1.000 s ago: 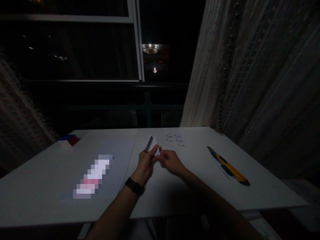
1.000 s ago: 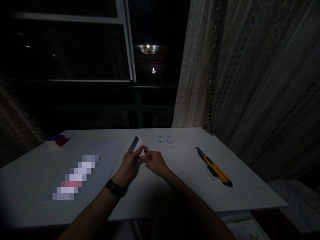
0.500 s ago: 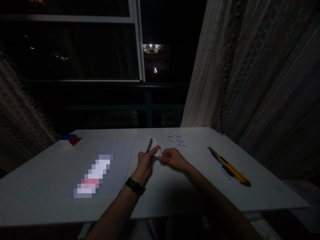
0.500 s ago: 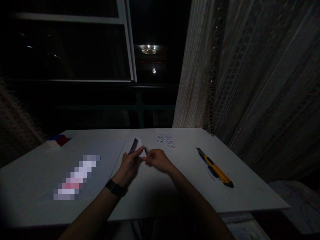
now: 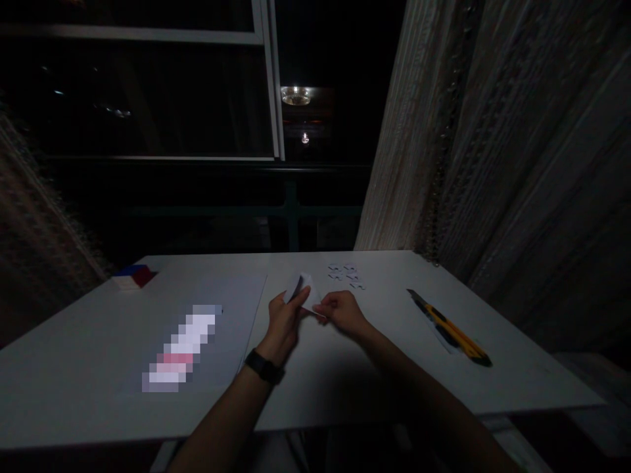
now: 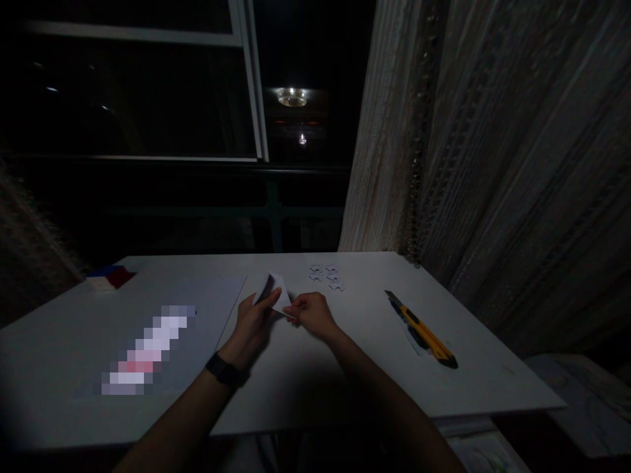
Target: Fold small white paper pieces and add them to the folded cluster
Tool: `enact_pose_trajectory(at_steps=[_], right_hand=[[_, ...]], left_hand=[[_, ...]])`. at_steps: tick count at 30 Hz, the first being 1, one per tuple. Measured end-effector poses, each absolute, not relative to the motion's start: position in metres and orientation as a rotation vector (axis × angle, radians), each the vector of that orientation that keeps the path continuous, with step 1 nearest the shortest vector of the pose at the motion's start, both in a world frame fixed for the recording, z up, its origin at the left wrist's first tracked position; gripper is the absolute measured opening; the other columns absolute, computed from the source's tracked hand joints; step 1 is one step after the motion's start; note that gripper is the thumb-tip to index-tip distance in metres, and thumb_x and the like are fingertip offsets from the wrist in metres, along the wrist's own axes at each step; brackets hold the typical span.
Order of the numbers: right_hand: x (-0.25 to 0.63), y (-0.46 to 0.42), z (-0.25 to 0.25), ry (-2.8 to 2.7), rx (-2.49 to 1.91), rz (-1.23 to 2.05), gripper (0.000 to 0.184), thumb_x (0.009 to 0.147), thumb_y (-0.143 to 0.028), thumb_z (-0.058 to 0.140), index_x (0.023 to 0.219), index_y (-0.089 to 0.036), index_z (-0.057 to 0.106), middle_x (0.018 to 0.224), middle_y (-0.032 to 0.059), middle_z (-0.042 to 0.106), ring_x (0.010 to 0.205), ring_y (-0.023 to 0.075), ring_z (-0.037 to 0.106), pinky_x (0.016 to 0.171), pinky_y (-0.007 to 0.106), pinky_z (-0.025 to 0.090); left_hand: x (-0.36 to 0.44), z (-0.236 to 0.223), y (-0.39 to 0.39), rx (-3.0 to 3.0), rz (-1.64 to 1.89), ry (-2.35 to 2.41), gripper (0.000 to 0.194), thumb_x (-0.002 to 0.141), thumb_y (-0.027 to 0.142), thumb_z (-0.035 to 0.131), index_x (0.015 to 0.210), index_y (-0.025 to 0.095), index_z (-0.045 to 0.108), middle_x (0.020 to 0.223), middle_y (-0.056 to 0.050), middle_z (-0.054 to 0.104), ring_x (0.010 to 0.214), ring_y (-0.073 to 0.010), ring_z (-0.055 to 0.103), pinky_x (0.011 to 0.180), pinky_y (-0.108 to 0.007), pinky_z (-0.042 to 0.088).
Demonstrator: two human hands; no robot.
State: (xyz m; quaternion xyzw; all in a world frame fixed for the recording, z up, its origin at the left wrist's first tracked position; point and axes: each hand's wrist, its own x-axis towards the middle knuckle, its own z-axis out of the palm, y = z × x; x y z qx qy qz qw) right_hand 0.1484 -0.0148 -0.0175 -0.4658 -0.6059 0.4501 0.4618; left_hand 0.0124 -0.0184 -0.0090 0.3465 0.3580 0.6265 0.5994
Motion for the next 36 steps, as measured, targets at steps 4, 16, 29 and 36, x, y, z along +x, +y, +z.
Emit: enact_pose_trajectory(at_steps=[4,16,29,36], right_hand=[[0.151,-0.011,-0.020,-1.552,-1.112,1.029,0.026,0.057,-0.037,0.069,0.061,-0.015,0.058,0.051,-0.0007,0.059,0.046,0.0108,0.052,0.047,0.022,0.038],[0.157,-0.004,-0.018,-1.191,-1.087,1.219,0.030,0.045,-0.036,0.075,0.048,-0.015,0.053,0.044,-0.0016,0.054,0.042,0.0102,0.048,0.043,0.023,0.038],[0.167,0.000,-0.014,-1.179,-1.084,1.304,0.013,0.045,-0.020,0.068,0.049,-0.013,0.057,0.045,0.0000,0.057,0.042,0.0117,0.051,0.044,0.024,0.040],[0.170,-0.002,-0.011,-1.186,-1.123,1.408,0.017,0.047,-0.021,0.070,0.050,-0.014,0.055,0.046,0.0000,0.058,0.044,0.0140,0.055,0.046,0.027,0.044]], left_hand=[[0.013,-0.009,-0.017,0.873,1.475,0.910,0.031,0.050,0.026,0.079,0.070,0.009,0.064,0.061,-0.003,0.062,0.053,-0.0109,0.054,0.049,-0.021,0.042],[0.020,-0.004,-0.020,0.955,1.392,0.947,0.018,0.049,0.014,0.073,0.066,0.009,0.069,0.065,-0.007,0.067,0.055,-0.0139,0.059,0.052,-0.023,0.046],[0.014,-0.011,-0.014,1.057,1.182,1.003,0.012,0.047,0.009,0.070,0.059,0.008,0.068,0.055,-0.008,0.064,0.050,-0.0155,0.059,0.047,-0.023,0.045],[0.010,-0.009,-0.015,1.019,1.065,0.988,0.020,0.045,0.019,0.078,0.050,0.010,0.060,0.056,-0.008,0.062,0.052,-0.0162,0.060,0.051,-0.026,0.049]])
